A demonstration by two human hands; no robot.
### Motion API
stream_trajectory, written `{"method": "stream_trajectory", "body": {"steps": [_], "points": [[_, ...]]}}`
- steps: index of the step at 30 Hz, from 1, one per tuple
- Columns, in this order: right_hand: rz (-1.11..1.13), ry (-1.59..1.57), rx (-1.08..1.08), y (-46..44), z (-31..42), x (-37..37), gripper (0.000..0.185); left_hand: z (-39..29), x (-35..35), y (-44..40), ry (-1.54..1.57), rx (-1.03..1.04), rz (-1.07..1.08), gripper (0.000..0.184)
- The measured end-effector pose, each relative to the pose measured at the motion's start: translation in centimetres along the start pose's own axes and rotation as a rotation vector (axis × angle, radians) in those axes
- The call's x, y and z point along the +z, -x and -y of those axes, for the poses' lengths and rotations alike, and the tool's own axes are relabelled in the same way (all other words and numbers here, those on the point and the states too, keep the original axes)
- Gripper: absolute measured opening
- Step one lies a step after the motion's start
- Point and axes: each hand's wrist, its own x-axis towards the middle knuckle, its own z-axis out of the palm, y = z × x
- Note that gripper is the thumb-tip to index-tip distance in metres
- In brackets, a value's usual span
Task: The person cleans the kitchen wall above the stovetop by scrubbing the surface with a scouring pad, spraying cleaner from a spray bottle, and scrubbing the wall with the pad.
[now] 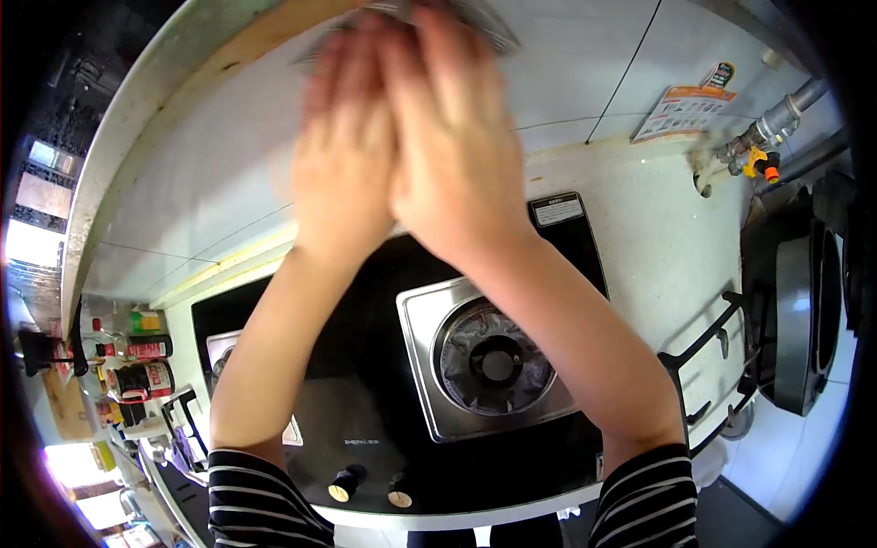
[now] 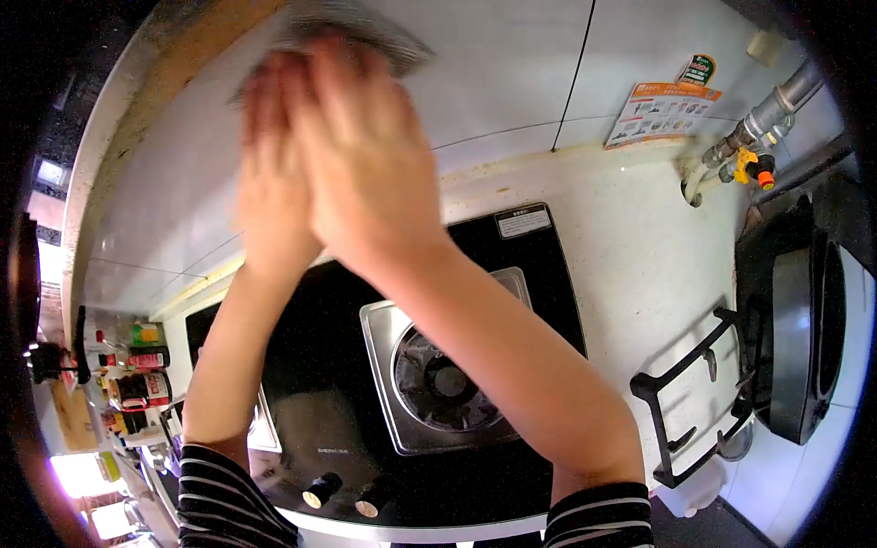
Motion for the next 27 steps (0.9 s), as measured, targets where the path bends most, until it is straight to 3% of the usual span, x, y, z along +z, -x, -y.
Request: {"method": "stream_trajectory", "body": {"steps": [2, 5, 10, 14, 17, 19, 24, 27], "points": [[-0.047, 0.065, 0.076, 2.4, -1.8, -0.1, 0.062, -1.8, 0.7, -0.1, 0.176, 0.044, 0.037, 0.059], [0.06, -0.006, 0.237, 5.1, -1.9, -0.9, 0.066, -3.4, 0.8, 0.9, 0.251, 0.112, 0.172, 0.064], [0.182, -0.033, 0.096, 4.5, -0.5, -1.2, 0.06, -2.6, 0.9, 4.3, 0.155, -0.003, 0.234, 0.069], [-0.006, -0.006, -0.028, 0.3, -1.0, -1.6, 0.054, -1.8, 0.5, 0.4, 0.121, -0.002, -0.047, 0.062], [-0.077, 0.081, 0.008, 0.2, -2.9, -1.9, 0.054, -3.2, 1.3, -2.0, 0.126, -0.029, -0.071, 0.063], [-0.081, 0.132, 0.044, 1.9, -4.6, -2.0, 0.057, -4.7, 1.5, -2.0, 0.143, 0.003, 0.032, 0.063], [0.166, -0.014, 0.235, 7.7, -5.3, -2.2, 0.063, -6.8, 2.4, 2.1, 0.196, 0.079, 0.336, 0.068], [0.175, -0.005, 0.197, 7.2, -5.0, -2.1, 0.062, -6.6, 2.2, 2.2, 0.238, 0.01, 0.296, 0.07]]}}
